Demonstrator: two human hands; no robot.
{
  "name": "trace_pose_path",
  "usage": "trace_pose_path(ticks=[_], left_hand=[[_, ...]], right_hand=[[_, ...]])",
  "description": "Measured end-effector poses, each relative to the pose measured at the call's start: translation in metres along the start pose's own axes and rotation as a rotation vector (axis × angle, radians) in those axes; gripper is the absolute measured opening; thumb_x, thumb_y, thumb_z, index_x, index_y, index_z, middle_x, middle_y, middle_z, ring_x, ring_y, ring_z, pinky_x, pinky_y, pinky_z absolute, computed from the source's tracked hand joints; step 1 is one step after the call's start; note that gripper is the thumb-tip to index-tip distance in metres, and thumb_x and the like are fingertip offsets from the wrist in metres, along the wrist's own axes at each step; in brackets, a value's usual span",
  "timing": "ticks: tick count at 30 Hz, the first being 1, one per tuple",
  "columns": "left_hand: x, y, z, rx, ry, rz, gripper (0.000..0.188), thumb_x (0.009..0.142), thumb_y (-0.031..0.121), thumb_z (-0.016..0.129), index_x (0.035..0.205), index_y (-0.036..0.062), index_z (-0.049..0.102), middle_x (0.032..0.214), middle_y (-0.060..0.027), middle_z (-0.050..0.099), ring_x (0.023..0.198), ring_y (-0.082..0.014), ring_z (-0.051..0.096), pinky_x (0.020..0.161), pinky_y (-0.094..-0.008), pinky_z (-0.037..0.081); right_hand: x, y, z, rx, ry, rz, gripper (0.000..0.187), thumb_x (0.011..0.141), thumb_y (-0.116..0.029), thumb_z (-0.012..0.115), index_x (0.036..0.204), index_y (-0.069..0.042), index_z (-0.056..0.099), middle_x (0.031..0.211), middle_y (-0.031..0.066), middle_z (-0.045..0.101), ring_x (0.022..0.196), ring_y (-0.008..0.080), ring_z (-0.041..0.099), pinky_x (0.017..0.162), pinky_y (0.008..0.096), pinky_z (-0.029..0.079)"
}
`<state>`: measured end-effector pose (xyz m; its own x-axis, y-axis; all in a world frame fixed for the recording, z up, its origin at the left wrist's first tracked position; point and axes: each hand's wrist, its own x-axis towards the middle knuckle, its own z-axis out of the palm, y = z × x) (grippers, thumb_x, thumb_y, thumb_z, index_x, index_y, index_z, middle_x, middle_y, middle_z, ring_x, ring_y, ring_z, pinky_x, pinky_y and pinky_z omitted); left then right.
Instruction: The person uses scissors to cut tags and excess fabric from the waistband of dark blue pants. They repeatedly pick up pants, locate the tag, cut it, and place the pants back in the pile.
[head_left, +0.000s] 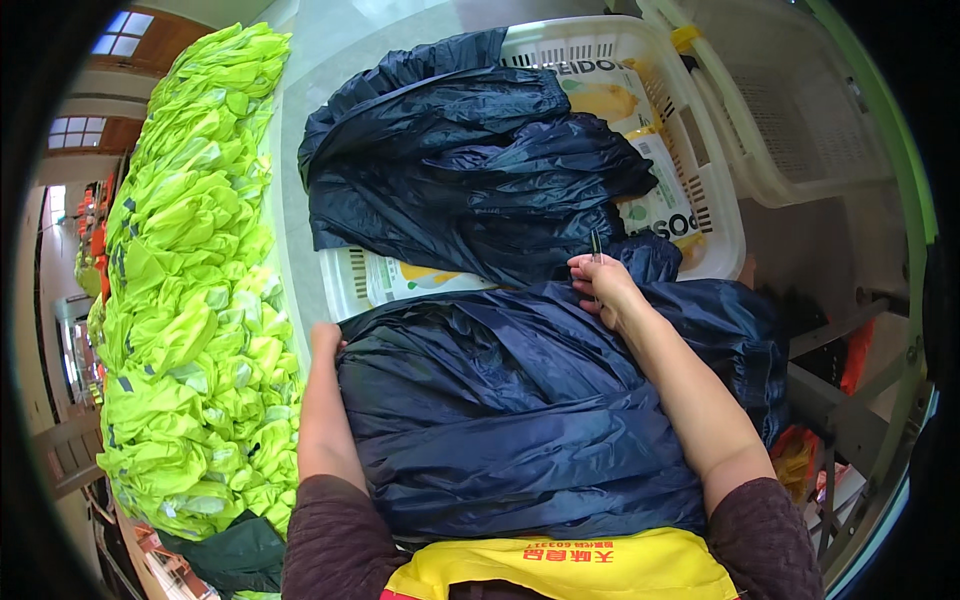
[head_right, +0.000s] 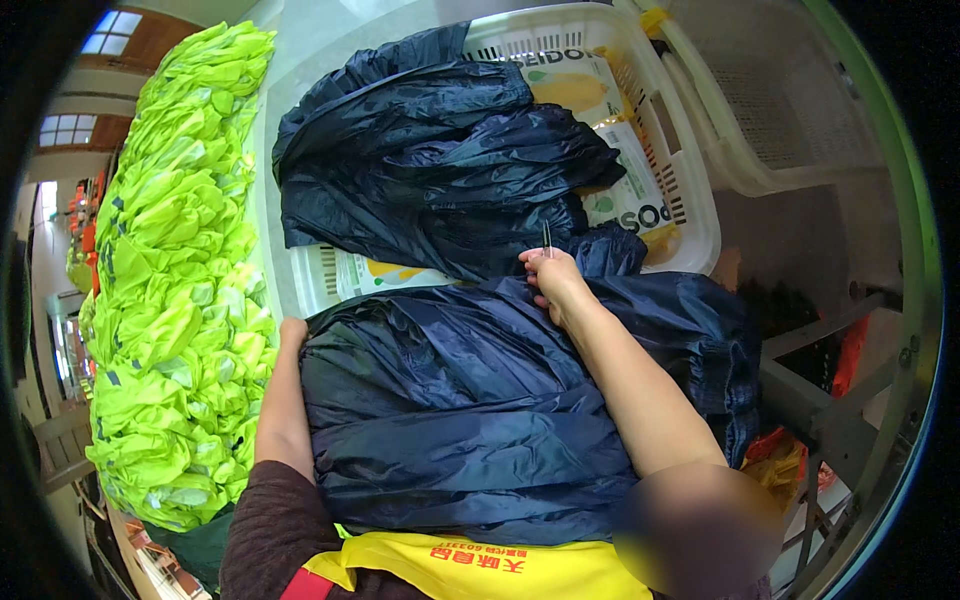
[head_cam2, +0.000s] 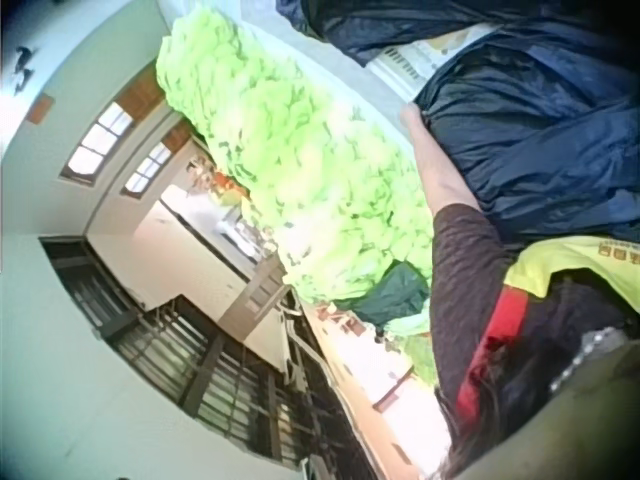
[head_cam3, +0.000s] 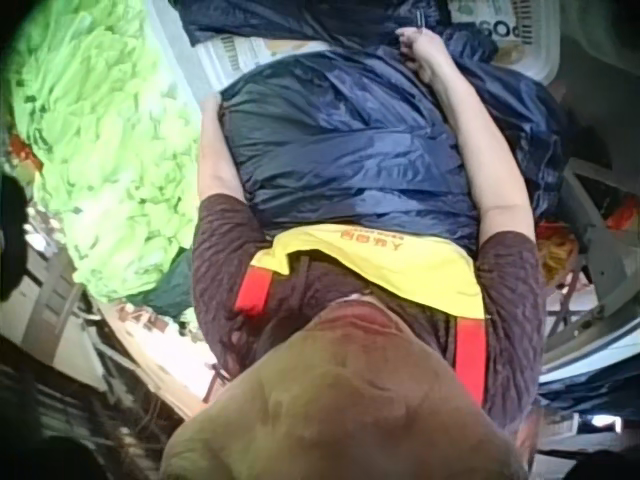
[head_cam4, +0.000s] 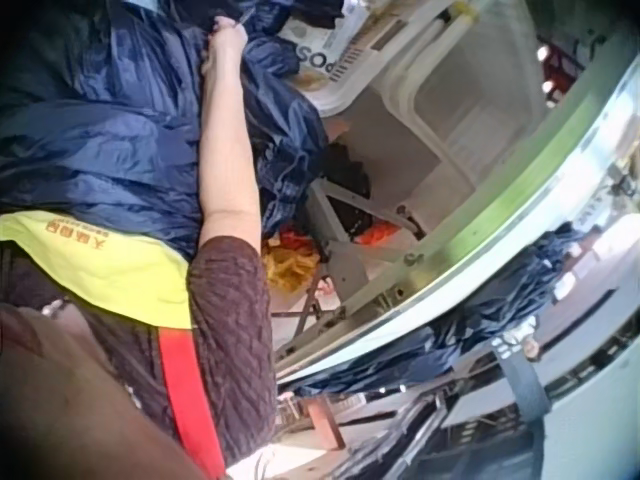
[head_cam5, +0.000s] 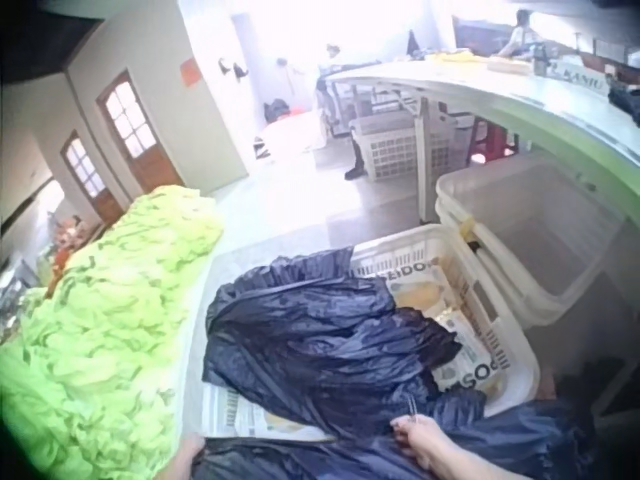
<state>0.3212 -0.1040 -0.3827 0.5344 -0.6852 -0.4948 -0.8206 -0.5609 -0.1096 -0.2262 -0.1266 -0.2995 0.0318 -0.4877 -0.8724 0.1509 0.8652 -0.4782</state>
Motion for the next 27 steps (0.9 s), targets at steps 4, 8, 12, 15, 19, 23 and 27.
trace_pose_path(ticks=[4,8,12,15,19,23,27], left_hand=[[0.009,0.112,-0.094,0.151,0.173,0.029,0.029,0.083,0.021,0.049,0.101,0.0038,0.063,0.106,-0.0214,0.063,0.101,-0.0366,0.06,0.082,-0.0456,0.048],[0.02,0.247,-0.134,-0.202,0.449,0.506,0.046,0.083,0.022,0.047,0.127,0.0093,0.049,0.12,-0.0196,0.056,0.115,-0.0349,0.051,0.095,-0.042,0.042],[0.063,0.337,-0.142,-0.053,0.771,0.709,0.057,0.084,0.017,0.055,0.136,0.0079,0.035,0.14,-0.0138,0.038,0.133,-0.0309,0.031,0.102,-0.0435,0.036],[0.068,0.369,-0.162,0.053,0.68,0.514,0.068,0.082,0.023,0.061,0.14,0.0118,0.029,0.143,-0.0123,0.036,0.137,-0.0267,0.025,0.105,-0.0507,0.028],[0.075,0.343,-0.159,0.206,0.332,0.667,0.041,0.075,0.025,0.066,0.11,0.0089,0.054,0.099,-0.0162,0.065,0.096,-0.0339,0.061,0.089,-0.0496,0.042],[-0.041,0.309,-0.133,-0.166,0.233,1.191,0.03,0.072,0.015,0.061,0.1,0.0063,0.055,0.081,-0.024,0.061,0.078,-0.0422,0.06,0.067,-0.0477,0.05],[-0.185,0.269,-0.136,-0.2,-0.083,1.436,0.05,0.067,0.005,0.064,0.116,0.0032,0.056,0.086,-0.022,0.062,0.075,-0.0376,0.063,0.066,-0.0396,0.052]], right_hand=[[0.002,-0.002,0.008,0.124,0.028,-0.104,0.018,0.094,-0.019,0.045,0.101,-0.013,0.06,0.098,-0.0003,0.059,0.086,0.0106,0.055,0.07,0.0274,0.045],[0.004,-0.008,0.014,0.25,-0.031,-0.196,0.016,0.095,-0.018,0.046,0.1,-0.01,0.059,0.093,0.0011,0.062,0.079,0.0091,0.058,0.062,0.023,0.047],[-0.002,-0.017,0.015,0.259,-0.07,-0.173,0.016,0.095,-0.019,0.047,0.1,-0.01,0.059,0.091,0.0012,0.063,0.075,0.0083,0.058,0.062,0.0217,0.047],[0.002,-0.02,0.013,0.297,-0.114,-0.142,0.016,0.096,-0.018,0.046,0.101,-0.009,0.059,0.09,0.002,0.064,0.074,0.0086,0.059,0.062,0.022,0.047],[-0.001,-0.027,0.02,0.295,-0.145,-0.117,0.015,0.095,-0.017,0.048,0.102,-0.009,0.058,0.091,0.002,0.064,0.071,0.0064,0.056,0.057,0.0189,0.045],[0.001,-0.038,0.014,0.426,-0.054,-0.337,0.017,0.093,-0.021,0.054,0.104,-0.009,0.058,0.091,-0.0002,0.063,0.06,0.0024,0.044,0.043,0.0136,0.034],[-0.002,-0.05,-0.002,0.717,-0.007,-0.312,0.04,0.083,-0.034,0.068,0.105,-0.004,0.056,0.096,0.0078,0.062,0.062,0.0043,0.047,0.043,0.0151,0.034]])
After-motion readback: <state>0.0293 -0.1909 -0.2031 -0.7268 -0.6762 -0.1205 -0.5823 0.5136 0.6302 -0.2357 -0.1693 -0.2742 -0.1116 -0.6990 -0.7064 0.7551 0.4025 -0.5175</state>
